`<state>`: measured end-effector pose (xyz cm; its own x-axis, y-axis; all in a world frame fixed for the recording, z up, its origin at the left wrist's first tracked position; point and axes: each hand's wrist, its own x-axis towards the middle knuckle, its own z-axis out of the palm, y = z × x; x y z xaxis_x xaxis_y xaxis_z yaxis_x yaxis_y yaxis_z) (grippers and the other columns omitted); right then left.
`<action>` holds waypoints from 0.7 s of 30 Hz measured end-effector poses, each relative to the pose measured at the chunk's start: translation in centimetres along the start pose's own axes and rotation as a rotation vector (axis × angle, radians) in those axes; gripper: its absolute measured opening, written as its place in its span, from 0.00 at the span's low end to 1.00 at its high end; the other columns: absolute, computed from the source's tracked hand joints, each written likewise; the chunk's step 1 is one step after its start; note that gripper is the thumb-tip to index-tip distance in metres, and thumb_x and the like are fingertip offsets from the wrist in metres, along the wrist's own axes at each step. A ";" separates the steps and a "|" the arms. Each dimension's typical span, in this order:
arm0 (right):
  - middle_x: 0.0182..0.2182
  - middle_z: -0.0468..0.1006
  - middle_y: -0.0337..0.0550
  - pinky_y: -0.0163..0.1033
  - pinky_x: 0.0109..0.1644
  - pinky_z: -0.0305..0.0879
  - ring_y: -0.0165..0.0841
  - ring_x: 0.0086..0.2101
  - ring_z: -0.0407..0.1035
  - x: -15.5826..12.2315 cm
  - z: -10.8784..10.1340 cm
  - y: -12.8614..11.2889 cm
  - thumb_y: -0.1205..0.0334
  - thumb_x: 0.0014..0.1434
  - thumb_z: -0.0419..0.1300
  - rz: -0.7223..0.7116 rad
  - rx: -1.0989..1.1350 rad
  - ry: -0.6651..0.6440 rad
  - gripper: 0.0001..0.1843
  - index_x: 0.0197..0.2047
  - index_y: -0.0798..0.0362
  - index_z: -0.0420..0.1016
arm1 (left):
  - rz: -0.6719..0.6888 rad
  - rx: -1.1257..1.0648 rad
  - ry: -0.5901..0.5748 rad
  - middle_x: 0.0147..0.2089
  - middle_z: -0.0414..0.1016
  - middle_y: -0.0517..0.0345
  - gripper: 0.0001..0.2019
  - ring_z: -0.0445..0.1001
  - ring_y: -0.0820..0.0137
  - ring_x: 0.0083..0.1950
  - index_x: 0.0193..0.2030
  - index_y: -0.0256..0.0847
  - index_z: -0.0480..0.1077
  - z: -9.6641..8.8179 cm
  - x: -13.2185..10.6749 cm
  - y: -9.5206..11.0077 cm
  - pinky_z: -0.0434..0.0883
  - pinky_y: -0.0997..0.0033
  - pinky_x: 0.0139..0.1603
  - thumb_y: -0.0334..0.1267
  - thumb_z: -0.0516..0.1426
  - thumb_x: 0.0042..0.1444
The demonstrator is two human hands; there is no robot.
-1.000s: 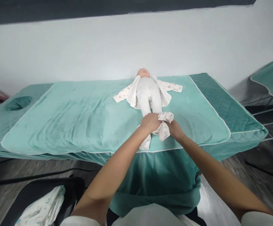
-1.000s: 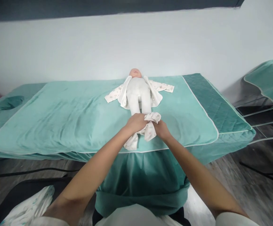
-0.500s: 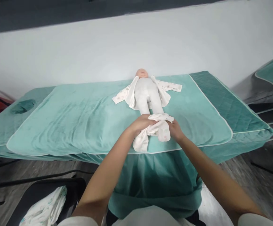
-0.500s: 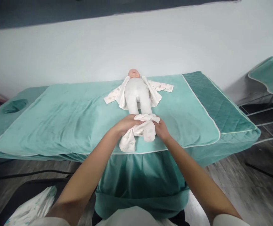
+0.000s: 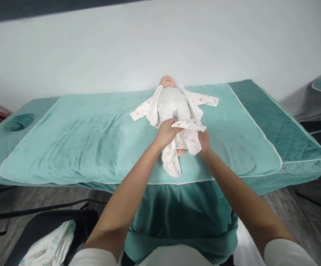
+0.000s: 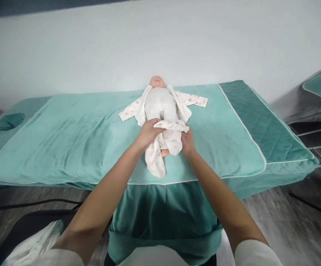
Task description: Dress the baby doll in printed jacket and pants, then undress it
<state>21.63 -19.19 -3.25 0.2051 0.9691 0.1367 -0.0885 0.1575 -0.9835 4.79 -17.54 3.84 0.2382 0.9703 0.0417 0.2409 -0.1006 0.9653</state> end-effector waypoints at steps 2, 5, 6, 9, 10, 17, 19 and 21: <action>0.42 0.81 0.44 0.48 0.58 0.68 0.41 0.50 0.72 0.8 0.2 0.1 0.47 0.47 0.67 -0.024 0.021 0.041 0.17 0.36 0.45 0.71 | 0.069 0.084 0.053 0.38 0.79 0.61 0.07 0.76 0.67 0.44 0.38 0.38 0.76 0.0 1.0 -0.2 0.68 0.70 0.47 0.35 0.60 0.52; 0.44 0.81 0.45 0.48 0.59 0.68 0.41 0.49 0.72 2.0 0.4 0.4 0.49 0.46 0.68 -0.031 0.056 0.068 0.17 0.36 0.46 0.72 | 0.150 0.176 0.087 0.38 0.80 0.62 0.07 0.76 0.68 0.43 0.38 0.40 0.75 -0.3 2.4 -0.6 0.68 0.71 0.46 0.32 0.57 0.54; 0.43 0.81 0.44 0.47 0.58 0.69 0.41 0.49 0.73 2.3 0.5 0.4 0.49 0.47 0.68 -0.011 0.067 0.052 0.16 0.36 0.47 0.72 | 0.170 0.208 0.096 0.38 0.80 0.62 0.07 0.76 0.68 0.43 0.39 0.41 0.75 -0.5 2.9 -0.7 0.68 0.71 0.46 0.32 0.56 0.54; 0.41 0.82 0.43 0.47 0.53 0.72 0.41 0.48 0.75 2.9 0.7 0.2 0.49 0.52 0.67 0.081 0.150 -0.031 0.14 0.36 0.49 0.73 | 0.178 0.261 0.113 0.38 0.80 0.61 0.07 0.76 0.67 0.43 0.39 0.42 0.75 -1.1 4.1 -0.8 0.68 0.70 0.46 0.33 0.56 0.56; 0.40 0.83 0.43 0.47 0.52 0.72 0.41 0.48 0.75 2.9 0.7 0.0 0.49 0.51 0.67 0.110 0.181 -0.051 0.14 0.36 0.49 0.74 | 0.163 0.265 0.116 0.38 0.80 0.61 0.07 0.76 0.67 0.44 0.38 0.42 0.75 -1.2 4.4 -0.7 0.69 0.69 0.46 0.33 0.56 0.56; 0.43 0.83 0.41 0.48 0.57 0.71 0.41 0.51 0.76 3.0 0.4 0.6 0.46 0.54 0.68 0.112 0.151 0.053 0.17 0.42 0.46 0.78 | 0.056 0.240 0.040 0.38 0.80 0.60 0.04 0.76 0.66 0.43 0.36 0.41 0.74 -1.1 5.7 0.7 0.71 0.67 0.46 0.35 0.58 0.55; 0.46 0.82 0.41 0.48 0.59 0.68 0.40 0.52 0.75 3.7 0.2 1.1 0.45 0.57 0.66 0.056 0.089 0.069 0.17 0.45 0.45 0.78 | 0.058 0.261 0.067 0.38 0.80 0.60 0.04 0.76 0.65 0.44 0.36 0.42 0.74 -0.8 6.3 0.8 0.70 0.66 0.47 0.36 0.58 0.56; 0.48 0.82 0.42 0.48 0.60 0.67 0.40 0.51 0.75 4.5 0.0 1.3 0.44 0.59 0.65 0.020 0.019 0.056 0.17 0.44 0.46 0.78 | 0.068 0.279 0.102 0.37 0.79 0.60 0.04 0.75 0.64 0.43 0.36 0.42 0.74 -0.6 6.9 0.7 0.70 0.64 0.48 0.38 0.58 0.57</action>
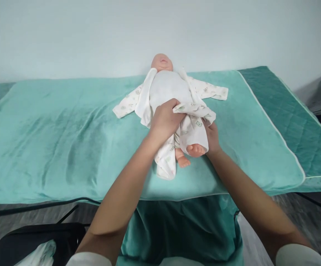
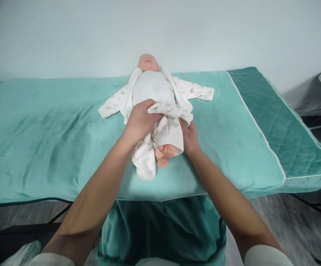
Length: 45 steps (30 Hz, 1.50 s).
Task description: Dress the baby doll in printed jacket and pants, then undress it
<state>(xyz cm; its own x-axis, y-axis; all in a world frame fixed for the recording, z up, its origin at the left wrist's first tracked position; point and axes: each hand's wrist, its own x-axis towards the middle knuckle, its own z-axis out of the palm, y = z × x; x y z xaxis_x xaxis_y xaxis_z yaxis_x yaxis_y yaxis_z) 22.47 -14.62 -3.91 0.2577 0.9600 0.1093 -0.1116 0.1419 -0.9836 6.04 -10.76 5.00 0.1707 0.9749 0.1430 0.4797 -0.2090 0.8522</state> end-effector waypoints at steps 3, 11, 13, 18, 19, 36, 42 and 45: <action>0.46 0.82 0.43 0.48 0.57 0.67 0.39 0.47 0.74 1.4 -0.1 -0.1 0.44 0.60 0.64 -0.046 -0.066 -0.012 0.17 0.44 0.47 0.77 | 0.002 -0.037 0.021 0.35 0.77 0.59 0.04 0.74 0.64 0.44 0.34 0.41 0.73 0.0 0.7 -0.3 0.70 0.64 0.50 0.38 0.60 0.55; 0.32 0.73 0.35 0.42 0.46 0.66 0.35 0.37 0.68 4.5 -1.1 -1.0 0.63 0.48 0.66 -0.172 -0.263 -0.093 0.13 0.38 0.49 0.73 | -0.113 -0.692 -0.278 0.39 0.76 0.59 0.19 0.77 0.66 0.43 0.40 0.42 0.72 -2.0 -0.3 -4.0 0.73 0.67 0.45 0.47 0.70 0.45; 0.40 0.76 0.38 0.42 0.49 0.65 0.36 0.43 0.69 5.0 -1.3 -2.6 0.65 0.49 0.65 -0.276 -0.341 -0.217 0.17 0.45 0.48 0.75 | -0.131 -0.813 -0.292 0.38 0.76 0.59 0.22 0.78 0.66 0.40 0.40 0.43 0.72 -2.0 -0.5 -5.3 0.74 0.67 0.43 0.48 0.72 0.41; 0.42 0.78 0.41 0.41 0.48 0.64 0.38 0.43 0.70 7.0 0.7 -8.0 0.60 0.48 0.73 -0.287 -0.577 -0.770 0.17 0.43 0.49 0.80 | -0.152 -0.893 -0.211 0.38 0.77 0.57 0.31 0.79 0.58 0.45 0.40 0.44 0.72 -1.3 -0.9 -6.7 0.76 0.61 0.45 0.56 0.73 0.31; 0.37 0.78 0.40 0.39 0.43 0.63 0.35 0.38 0.69 7.4 1.5 -8.8 0.58 0.47 0.74 -0.234 -0.625 -0.866 0.15 0.39 0.50 0.80 | -0.161 -0.881 -0.208 0.38 0.78 0.56 0.32 0.80 0.56 0.46 0.40 0.44 0.72 -1.3 -0.9 -6.7 0.76 0.60 0.45 0.58 0.73 0.30; 0.22 0.64 0.31 0.32 0.26 0.52 0.25 0.23 0.57 7.2 3.1 -5.3 0.60 0.47 0.73 0.134 0.040 -0.718 0.17 0.25 0.51 0.66 | -0.194 -0.743 -0.194 0.39 0.79 0.54 0.33 0.79 0.60 0.40 0.43 0.44 0.74 -1.2 -0.8 -8.0 0.75 0.62 0.41 0.58 0.73 0.32; 0.22 0.63 0.31 0.32 0.26 0.53 0.25 0.23 0.57 6.5 4.2 -5.3 0.61 0.51 0.68 0.136 0.042 -0.567 0.13 0.27 0.51 0.65 | -0.175 -0.718 -0.199 0.43 0.80 0.55 0.32 0.80 0.59 0.46 0.48 0.45 0.75 -1.2 -1.3 -7.1 0.76 0.64 0.44 0.54 0.74 0.37; 0.22 0.63 0.32 0.32 0.26 0.54 0.26 0.24 0.58 6.3 4.7 -5.3 0.59 0.53 0.67 0.128 -0.014 -0.473 0.13 0.28 0.50 0.65 | -0.164 -0.678 -0.251 0.49 0.81 0.53 0.38 0.79 0.53 0.54 0.55 0.44 0.75 -1.4 -1.7 -6.4 0.76 0.61 0.51 0.51 0.76 0.35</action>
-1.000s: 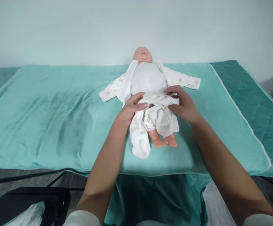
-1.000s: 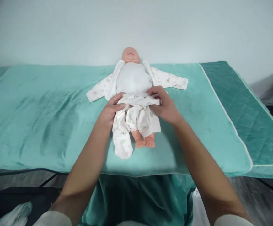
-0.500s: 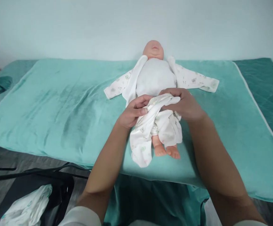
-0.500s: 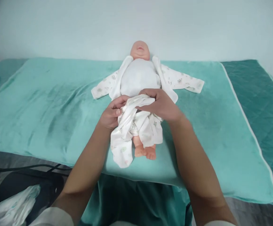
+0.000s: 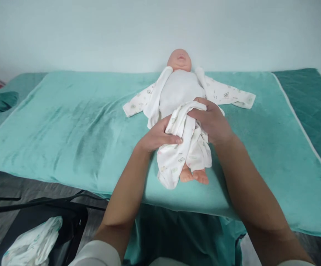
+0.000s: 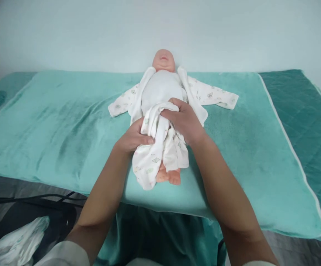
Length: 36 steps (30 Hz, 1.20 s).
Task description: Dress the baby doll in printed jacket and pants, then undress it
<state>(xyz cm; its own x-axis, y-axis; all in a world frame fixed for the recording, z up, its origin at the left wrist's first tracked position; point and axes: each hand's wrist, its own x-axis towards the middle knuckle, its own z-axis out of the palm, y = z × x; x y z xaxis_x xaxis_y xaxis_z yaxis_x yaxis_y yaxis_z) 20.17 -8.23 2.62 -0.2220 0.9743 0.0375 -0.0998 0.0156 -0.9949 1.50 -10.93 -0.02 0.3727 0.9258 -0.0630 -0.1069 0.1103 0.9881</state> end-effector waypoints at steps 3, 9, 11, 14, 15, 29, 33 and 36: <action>0.22 0.64 0.32 0.32 0.27 0.56 0.26 0.25 0.59 0.1 0.1 0.1 0.58 0.54 0.68 -0.035 -0.082 0.018 0.14 0.28 0.50 0.66 | 0.003 -0.037 0.077 0.49 0.82 0.52 0.33 0.79 0.52 0.56 0.55 0.43 0.76 0.4 0.0 0.1 0.76 0.57 0.54 0.53 0.73 0.42; 0.36 0.79 0.38 0.35 0.34 0.66 0.34 0.36 0.72 0.2 -0.9 -0.9 0.57 0.47 0.75 -0.112 -0.360 -0.335 0.18 0.41 0.50 0.79 | 0.093 -0.113 0.280 0.49 0.82 0.54 0.30 0.79 0.53 0.57 0.52 0.46 0.75 0.8 0.8 -1.0 0.77 0.57 0.55 0.61 0.68 0.46; 0.37 0.82 0.39 0.37 0.36 0.68 0.37 0.37 0.74 0.0 -1.1 -1.3 0.57 0.48 0.75 -0.092 -0.433 -0.457 0.19 0.44 0.49 0.81 | 0.108 -0.117 0.281 0.48 0.82 0.54 0.28 0.79 0.53 0.57 0.50 0.45 0.75 0.8 0.9 -1.3 0.77 0.57 0.55 0.60 0.68 0.48; 0.36 0.83 0.40 0.38 0.35 0.68 0.37 0.36 0.75 -0.4 -1.0 -1.2 0.56 0.54 0.71 -0.020 -0.419 -0.404 0.13 0.42 0.50 0.83 | 0.098 -0.087 0.275 0.49 0.81 0.54 0.28 0.79 0.54 0.56 0.50 0.45 0.74 0.8 0.8 -1.5 0.76 0.59 0.55 0.61 0.67 0.49; 0.36 0.83 0.41 0.38 0.35 0.68 0.37 0.35 0.75 -0.5 -0.9 -1.0 0.56 0.55 0.70 -0.005 -0.369 -0.334 0.12 0.41 0.51 0.82 | 0.094 -0.071 0.268 0.50 0.81 0.53 0.30 0.79 0.54 0.57 0.50 0.45 0.74 0.7 0.7 -1.4 0.76 0.59 0.55 0.63 0.66 0.48; 0.28 0.73 0.34 0.33 0.30 0.61 0.28 0.29 0.66 -0.5 -0.6 -1.0 0.57 0.52 0.71 0.046 -0.166 -0.109 0.11 0.34 0.52 0.76 | 0.109 -0.252 0.153 0.47 0.83 0.52 0.29 0.81 0.55 0.53 0.53 0.41 0.75 1.2 0.8 -1.3 0.77 0.60 0.53 0.48 0.72 0.45; 0.32 0.80 0.38 0.35 0.34 0.67 0.34 0.33 0.73 -0.6 -1.4 -2.1 0.54 0.48 0.75 0.130 -0.313 -0.373 0.15 0.37 0.52 0.81 | 0.164 -0.378 0.214 0.41 0.82 0.54 0.25 0.82 0.55 0.50 0.47 0.41 0.75 1.3 1.0 -1.7 0.79 0.59 0.49 0.48 0.73 0.44; 0.32 0.81 0.40 0.37 0.34 0.69 0.36 0.34 0.75 -0.7 -1.5 -2.0 0.54 0.47 0.75 0.180 -0.327 -0.412 0.15 0.36 0.52 0.83 | 0.165 -0.375 0.231 0.40 0.82 0.54 0.24 0.82 0.53 0.51 0.44 0.41 0.75 1.3 1.0 -1.6 0.79 0.58 0.49 0.49 0.73 0.44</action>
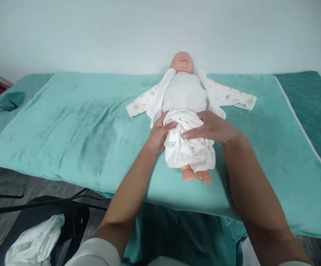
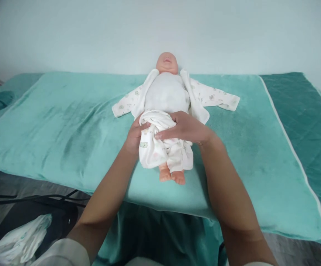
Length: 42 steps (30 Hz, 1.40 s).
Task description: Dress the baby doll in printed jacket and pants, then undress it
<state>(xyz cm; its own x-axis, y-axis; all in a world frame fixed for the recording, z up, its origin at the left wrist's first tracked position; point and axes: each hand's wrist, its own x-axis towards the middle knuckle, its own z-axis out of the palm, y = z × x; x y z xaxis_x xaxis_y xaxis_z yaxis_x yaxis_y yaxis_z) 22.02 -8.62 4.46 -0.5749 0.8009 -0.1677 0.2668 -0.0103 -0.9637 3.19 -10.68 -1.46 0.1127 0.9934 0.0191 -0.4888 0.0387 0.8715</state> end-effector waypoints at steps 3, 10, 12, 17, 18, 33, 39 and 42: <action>0.34 0.82 0.42 0.39 0.37 0.72 0.37 0.36 0.76 0.3 0.5 0.6 0.53 0.50 0.73 -0.038 0.217 0.103 0.16 0.40 0.53 0.82 | -0.002 0.044 0.000 0.41 0.82 0.54 0.24 0.81 0.54 0.52 0.47 0.42 0.76 -0.1 0.0 0.0 0.78 0.60 0.48 0.53 0.72 0.47; 0.34 0.81 0.41 0.40 0.39 0.72 0.36 0.35 0.76 1.1 1.0 1.8 0.55 0.49 0.73 -0.114 0.481 0.211 0.18 0.41 0.53 0.79 | -0.007 0.131 -0.023 0.38 0.82 0.54 0.25 0.81 0.63 0.40 0.44 0.40 0.79 0.0 0.1 -0.2 0.74 0.69 0.37 0.57 0.71 0.46; 0.35 0.80 0.41 0.40 0.39 0.71 0.36 0.36 0.75 1.0 0.9 1.8 0.55 0.48 0.73 -0.138 0.441 0.206 0.19 0.42 0.52 0.78 | 0.007 0.120 -0.006 0.38 0.82 0.54 0.25 0.81 0.63 0.41 0.44 0.40 0.79 0.7 -0.6 -0.1 0.75 0.69 0.38 0.56 0.72 0.45; 0.31 0.74 0.37 0.36 0.37 0.63 0.32 0.33 0.68 0.4 0.4 1.1 0.58 0.49 0.69 -0.198 0.063 0.108 0.13 0.35 0.53 0.74 | 0.045 0.033 0.197 0.44 0.83 0.55 0.22 0.81 0.65 0.43 0.49 0.41 0.79 4.1 -5.1 0.3 0.77 0.68 0.45 0.48 0.71 0.49; 0.30 0.73 0.36 0.36 0.37 0.61 0.31 0.33 0.67 0.3 0.3 1.0 0.58 0.49 0.69 -0.216 -0.026 0.075 0.12 0.33 0.53 0.72 | 0.026 0.025 0.236 0.43 0.83 0.56 0.21 0.81 0.66 0.42 0.49 0.41 0.79 4.8 -6.3 0.4 0.77 0.69 0.44 0.48 0.71 0.50; 0.38 0.81 0.42 0.38 0.42 0.62 0.37 0.39 0.73 -0.9 0.3 -0.3 0.59 0.50 0.61 -0.178 -0.573 -0.236 0.10 0.36 0.53 0.75 | -0.137 -0.126 0.610 0.40 0.76 0.59 0.13 0.72 0.73 0.41 0.43 0.40 0.73 12.3 -18.1 -0.3 0.67 0.74 0.44 0.44 0.66 0.57; 0.40 0.83 0.42 0.38 0.40 0.62 0.37 0.39 0.74 -1.2 0.1 -0.4 0.61 0.50 0.62 -0.127 -0.680 -0.320 0.08 0.36 0.50 0.77 | -0.171 -0.156 0.617 0.44 0.78 0.57 0.12 0.73 0.69 0.46 0.45 0.42 0.73 13.4 -19.8 -2.7 0.67 0.70 0.49 0.45 0.65 0.58; 0.40 0.83 0.40 0.39 0.40 0.62 0.38 0.38 0.74 -1.1 0.3 0.0 0.61 0.50 0.63 -0.130 -0.693 -0.310 0.07 0.36 0.49 0.77 | -0.166 -0.126 0.631 0.43 0.77 0.58 0.11 0.72 0.70 0.45 0.43 0.44 0.74 12.2 -20.3 -4.2 0.67 0.71 0.48 0.45 0.66 0.57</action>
<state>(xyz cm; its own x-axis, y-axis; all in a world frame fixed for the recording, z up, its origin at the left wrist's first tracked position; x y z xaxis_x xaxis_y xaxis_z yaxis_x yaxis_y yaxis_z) 22.42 -9.64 4.62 -0.7981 0.5644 -0.2111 0.5471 0.5319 -0.6463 13.52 -32.33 0.42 -0.3137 0.8442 -0.4346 -0.6105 0.1713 0.7733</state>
